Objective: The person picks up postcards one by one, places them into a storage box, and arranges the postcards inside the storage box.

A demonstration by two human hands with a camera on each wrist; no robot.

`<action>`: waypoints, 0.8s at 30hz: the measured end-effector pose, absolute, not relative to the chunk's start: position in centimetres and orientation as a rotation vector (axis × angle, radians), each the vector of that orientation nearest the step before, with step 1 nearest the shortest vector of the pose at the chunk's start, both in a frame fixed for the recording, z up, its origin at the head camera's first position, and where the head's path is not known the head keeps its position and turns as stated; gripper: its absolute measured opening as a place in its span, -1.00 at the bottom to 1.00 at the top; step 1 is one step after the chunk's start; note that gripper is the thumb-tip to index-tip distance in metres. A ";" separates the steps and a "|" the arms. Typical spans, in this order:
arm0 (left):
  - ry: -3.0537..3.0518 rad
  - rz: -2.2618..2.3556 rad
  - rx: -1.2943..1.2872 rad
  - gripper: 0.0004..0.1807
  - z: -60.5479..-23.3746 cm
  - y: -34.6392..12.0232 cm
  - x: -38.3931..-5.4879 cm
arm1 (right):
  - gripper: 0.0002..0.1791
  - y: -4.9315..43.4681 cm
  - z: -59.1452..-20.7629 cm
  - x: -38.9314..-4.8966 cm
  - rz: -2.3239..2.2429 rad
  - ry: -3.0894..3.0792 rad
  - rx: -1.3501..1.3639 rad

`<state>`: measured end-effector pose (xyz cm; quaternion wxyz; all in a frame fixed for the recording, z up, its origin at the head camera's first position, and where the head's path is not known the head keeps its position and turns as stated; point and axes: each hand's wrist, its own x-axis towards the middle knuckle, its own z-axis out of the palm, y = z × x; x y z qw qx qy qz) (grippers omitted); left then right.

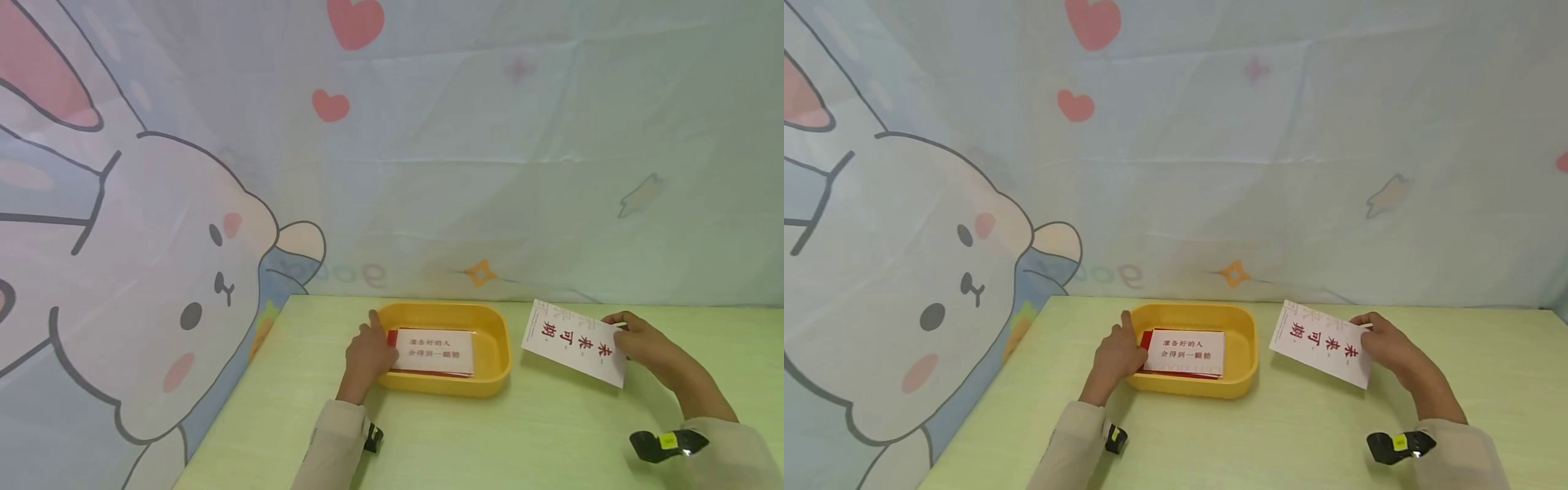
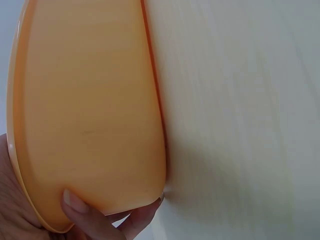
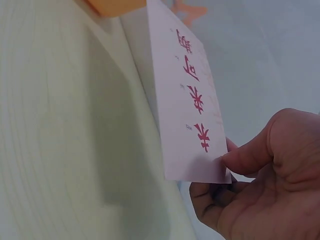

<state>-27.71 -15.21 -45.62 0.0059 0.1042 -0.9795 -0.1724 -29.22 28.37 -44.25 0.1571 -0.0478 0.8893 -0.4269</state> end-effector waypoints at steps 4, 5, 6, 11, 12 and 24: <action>-3.066 -0.548 0.322 -0.07 -45.6 -15.1 -27.6 | -0.46 28.0 -43.9 -29.0 -1.283 2.541 -0.179; -3.064 -0.551 0.323 -0.07 -45.6 -15.1 -27.6 | -0.46 27.8 -43.8 -29.0 -1.302 2.535 -0.188; -3.061 -0.549 0.321 -0.07 -45.6 -15.2 -27.6 | -0.47 27.6 -43.6 -29.0 -1.318 2.532 -0.196; -3.049 -0.546 0.306 -0.07 -45.7 -15.2 -27.7 | -0.46 26.4 -42.6 -29.1 -1.387 2.523 -0.233; -3.049 -0.547 0.303 -0.08 -45.7 -15.2 -27.7 | -0.46 26.1 -42.5 -29.1 -1.401 2.518 -0.248; -3.054 -0.533 0.298 -0.08 -45.3 -15.4 -27.6 | -0.49 23.3 -42.2 -29.3 -1.482 2.477 -0.338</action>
